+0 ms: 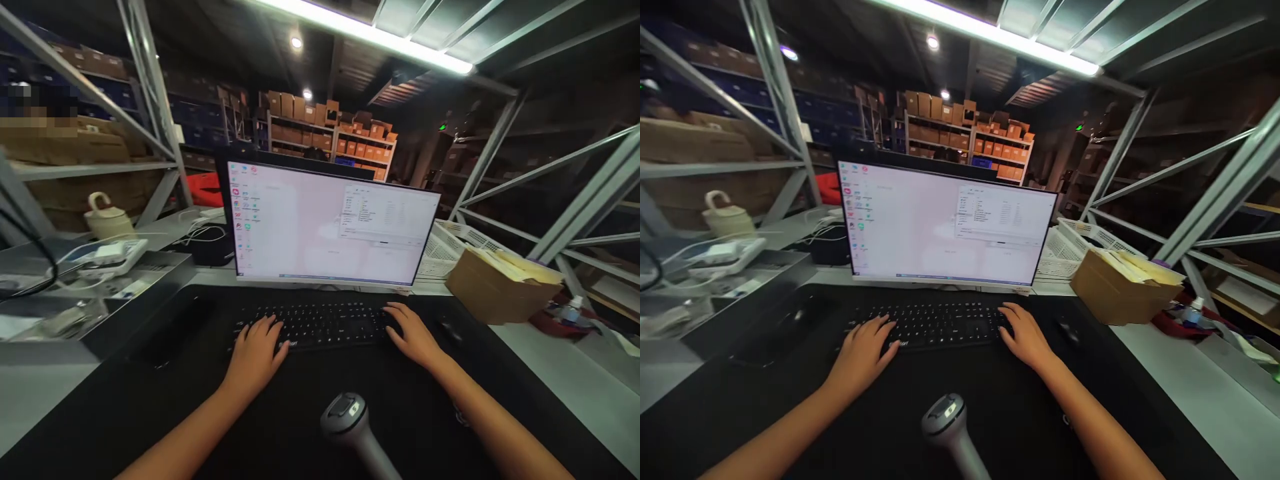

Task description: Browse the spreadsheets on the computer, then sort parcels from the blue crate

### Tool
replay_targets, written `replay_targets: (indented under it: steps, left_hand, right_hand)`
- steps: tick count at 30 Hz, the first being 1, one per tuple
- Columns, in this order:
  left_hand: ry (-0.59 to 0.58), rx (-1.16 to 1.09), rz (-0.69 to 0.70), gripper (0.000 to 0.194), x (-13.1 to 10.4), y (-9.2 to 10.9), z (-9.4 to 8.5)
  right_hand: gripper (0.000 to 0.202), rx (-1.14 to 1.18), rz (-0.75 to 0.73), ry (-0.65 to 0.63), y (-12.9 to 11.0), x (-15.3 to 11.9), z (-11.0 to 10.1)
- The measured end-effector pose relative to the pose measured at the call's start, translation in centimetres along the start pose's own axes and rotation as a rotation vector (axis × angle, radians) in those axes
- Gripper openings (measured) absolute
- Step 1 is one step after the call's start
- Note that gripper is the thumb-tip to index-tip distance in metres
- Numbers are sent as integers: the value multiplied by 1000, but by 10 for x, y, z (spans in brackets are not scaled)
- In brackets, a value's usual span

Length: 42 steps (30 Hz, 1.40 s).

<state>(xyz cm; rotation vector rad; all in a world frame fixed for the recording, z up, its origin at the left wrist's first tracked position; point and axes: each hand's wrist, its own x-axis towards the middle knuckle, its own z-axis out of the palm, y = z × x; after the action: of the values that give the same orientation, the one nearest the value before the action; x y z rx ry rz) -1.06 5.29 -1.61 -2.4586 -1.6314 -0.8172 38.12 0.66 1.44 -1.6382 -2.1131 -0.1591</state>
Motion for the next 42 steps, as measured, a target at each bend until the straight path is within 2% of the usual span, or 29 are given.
replay_targets:
  steps: [2,6,9,12,18,24,30,36,42]
  left_hand:
    - [-8,-17,-24,41,-2,1,0]
    - [22,-67,-102,39,-2,-5,1]
    - [74,-113,-147,35,0,-14,1]
    - [115,-166,-152,37,5,-23,0]
    - [155,-242,-186,41,7,-36,-5]
    - [202,-200,-216,38,5,-46,-17]
    - [168,-93,-174,36,4,-49,-19]
    - [142,-47,-86,32,3,-35,-20]
    - [59,-32,40,30,-3,-9,-17]
  right_hand:
    - [45,108,-134,-93,-40,31,12]
    - [50,187,-284,-211,-105,79,46]
    - [50,209,-339,-245,-137,97,68]
    - [45,209,-332,-232,-154,104,80]
    - [38,205,-300,-195,-166,107,88]
    - [32,202,-336,-194,-173,109,91]
    - [36,238,-279,-119,-160,97,87]
    - [26,320,-196,-94,-143,79,76]
    - [21,258,-265,-138,-149,72,72]
